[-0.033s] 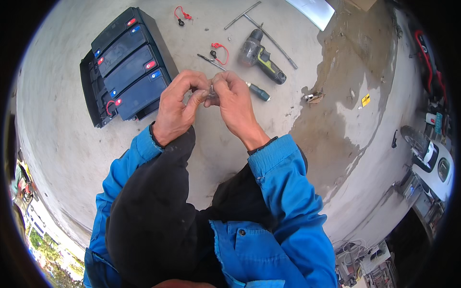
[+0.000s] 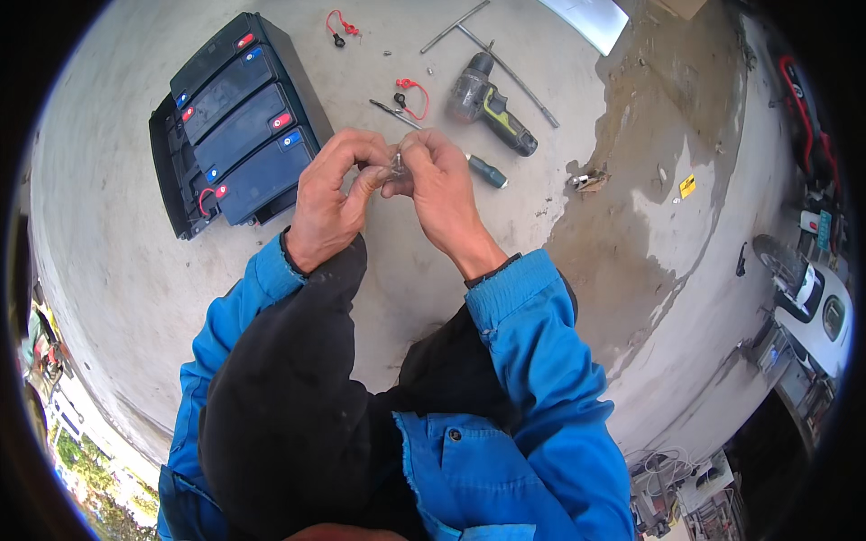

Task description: The person unpacks a new battery from a yellow box and places it into a black battery holder alongside other batteries. They then connect red and black wires between the battery terminals and tighten the connections using a cordless drill.

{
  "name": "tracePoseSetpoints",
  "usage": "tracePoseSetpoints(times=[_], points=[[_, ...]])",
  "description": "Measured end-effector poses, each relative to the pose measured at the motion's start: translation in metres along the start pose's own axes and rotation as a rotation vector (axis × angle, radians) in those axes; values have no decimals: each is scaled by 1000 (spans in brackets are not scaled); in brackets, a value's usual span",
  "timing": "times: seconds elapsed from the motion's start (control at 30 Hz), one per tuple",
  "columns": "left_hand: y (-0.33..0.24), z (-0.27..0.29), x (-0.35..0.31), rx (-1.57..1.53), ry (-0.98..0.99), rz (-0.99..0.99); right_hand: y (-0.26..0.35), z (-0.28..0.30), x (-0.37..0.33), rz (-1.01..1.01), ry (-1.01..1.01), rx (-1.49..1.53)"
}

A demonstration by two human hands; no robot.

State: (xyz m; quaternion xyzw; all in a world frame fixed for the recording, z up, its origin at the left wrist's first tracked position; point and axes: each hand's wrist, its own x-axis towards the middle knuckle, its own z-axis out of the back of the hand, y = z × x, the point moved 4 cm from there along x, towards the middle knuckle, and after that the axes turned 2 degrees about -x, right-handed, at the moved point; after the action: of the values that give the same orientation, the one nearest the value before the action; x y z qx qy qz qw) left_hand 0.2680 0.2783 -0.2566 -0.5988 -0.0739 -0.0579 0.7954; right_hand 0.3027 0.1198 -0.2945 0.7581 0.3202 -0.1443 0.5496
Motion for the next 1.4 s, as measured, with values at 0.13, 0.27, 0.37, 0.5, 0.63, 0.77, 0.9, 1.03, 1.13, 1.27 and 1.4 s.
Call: tracePoseSetpoints(times=[0.13, 0.27, 0.37, 0.5, 0.63, 0.77, 0.9, 1.03, 1.13, 1.27, 1.4], points=[[1, -1, 5, 36, -21, -72, 2, -1, 8, 6, 15, 108], [3, -1, 9, 66, -30, -105, 2, -5, 11, -21, 39, 308], [6, 0, 10, 86, -62, -48, 7, -11, 10, 109, 75, 206], [7, -3, 8, 50, -17, -29, 1, -7, 15, 44, 10, 250], [9, -5, 6, -43, 27, -51, -5, 0, 27, -16, 53, 402], [7, 0, -1, -37, 158, -161, -1, 8, 36, -48, 62, 523], [16, 7, -9, -112, 222, 16, 16, 16, 32, 29, 10, 314], [52, -6, -6, -889, 14, 650, 26, 5, 13, 317, -32, -430], [71, -33, -9, -1265, -87, 980, 17, -17, -3, 566, 28, -922], [85, -42, -20, -1232, -186, 1100, 6, -29, -11, 688, 120, -1237], [87, -40, -24, -1260, -156, 1067, 12, -22, -8, 639, 97, -1182]])
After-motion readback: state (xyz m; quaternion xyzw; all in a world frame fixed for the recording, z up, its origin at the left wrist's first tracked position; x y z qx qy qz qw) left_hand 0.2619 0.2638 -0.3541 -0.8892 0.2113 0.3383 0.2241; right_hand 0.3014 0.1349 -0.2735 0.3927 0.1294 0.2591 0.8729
